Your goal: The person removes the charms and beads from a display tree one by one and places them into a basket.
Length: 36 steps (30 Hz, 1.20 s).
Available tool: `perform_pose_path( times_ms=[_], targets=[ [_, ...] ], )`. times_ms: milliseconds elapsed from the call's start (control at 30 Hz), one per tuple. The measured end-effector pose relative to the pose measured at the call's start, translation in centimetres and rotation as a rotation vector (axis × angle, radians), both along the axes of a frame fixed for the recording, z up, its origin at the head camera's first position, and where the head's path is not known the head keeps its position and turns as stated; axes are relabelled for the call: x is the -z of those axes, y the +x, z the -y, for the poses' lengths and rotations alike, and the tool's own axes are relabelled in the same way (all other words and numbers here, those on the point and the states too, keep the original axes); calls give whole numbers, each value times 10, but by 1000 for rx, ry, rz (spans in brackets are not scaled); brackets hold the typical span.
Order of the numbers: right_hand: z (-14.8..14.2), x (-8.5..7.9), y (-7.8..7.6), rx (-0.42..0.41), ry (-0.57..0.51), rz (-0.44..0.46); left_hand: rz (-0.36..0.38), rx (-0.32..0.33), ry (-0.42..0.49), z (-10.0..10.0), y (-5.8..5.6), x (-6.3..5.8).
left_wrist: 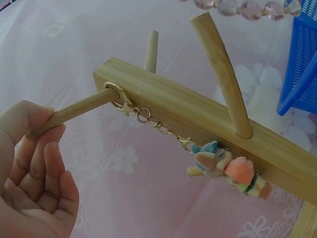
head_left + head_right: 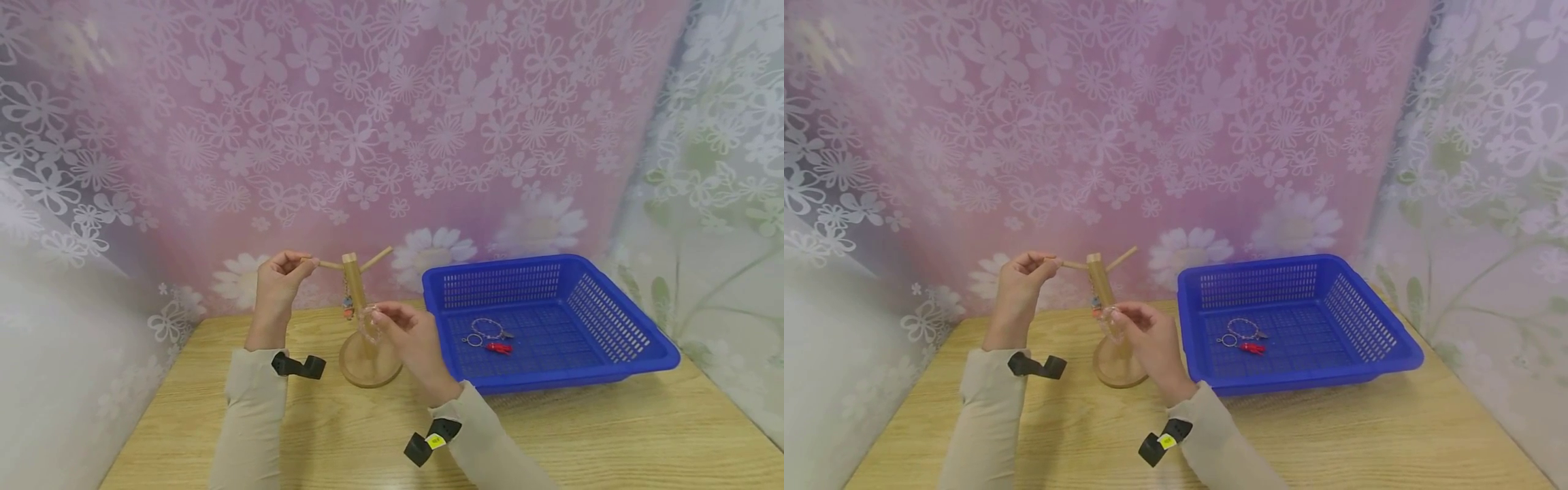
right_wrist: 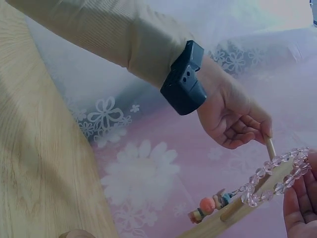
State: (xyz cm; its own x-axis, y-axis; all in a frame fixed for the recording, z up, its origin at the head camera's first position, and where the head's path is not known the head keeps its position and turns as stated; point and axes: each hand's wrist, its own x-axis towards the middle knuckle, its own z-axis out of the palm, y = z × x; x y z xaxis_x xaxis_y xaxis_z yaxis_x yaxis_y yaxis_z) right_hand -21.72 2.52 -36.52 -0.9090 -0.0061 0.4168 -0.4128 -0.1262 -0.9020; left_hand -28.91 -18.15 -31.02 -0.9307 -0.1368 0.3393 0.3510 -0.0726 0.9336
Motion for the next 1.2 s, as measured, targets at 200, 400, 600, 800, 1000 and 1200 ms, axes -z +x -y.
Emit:
perform_pose_path(
  times_ms=[200, 400, 600, 800, 1000, 1200],
  targets=[
    [-18, 0, 2, 11, 33, -27, -3, 4, 6, -2, 0, -1],
    [-43, 5, 4, 28, 97, -1, -3, -6, 7, -1, 2, 0],
    [-70, 8, 1, 45, 170, -27, -21, -30, 2, 0, 3, 0],
    [-98, 12, -5, 89, 234, 15, -9, -33, -1, -1, 3, 0],
    [-125, 13, -9, 136, 334, 66, -8, -22, -4, -1, 3, 1],
    [-152, 17, -11, 120, 452, 104, -27, -9, 2, -2, 2, 2]
  ],
)
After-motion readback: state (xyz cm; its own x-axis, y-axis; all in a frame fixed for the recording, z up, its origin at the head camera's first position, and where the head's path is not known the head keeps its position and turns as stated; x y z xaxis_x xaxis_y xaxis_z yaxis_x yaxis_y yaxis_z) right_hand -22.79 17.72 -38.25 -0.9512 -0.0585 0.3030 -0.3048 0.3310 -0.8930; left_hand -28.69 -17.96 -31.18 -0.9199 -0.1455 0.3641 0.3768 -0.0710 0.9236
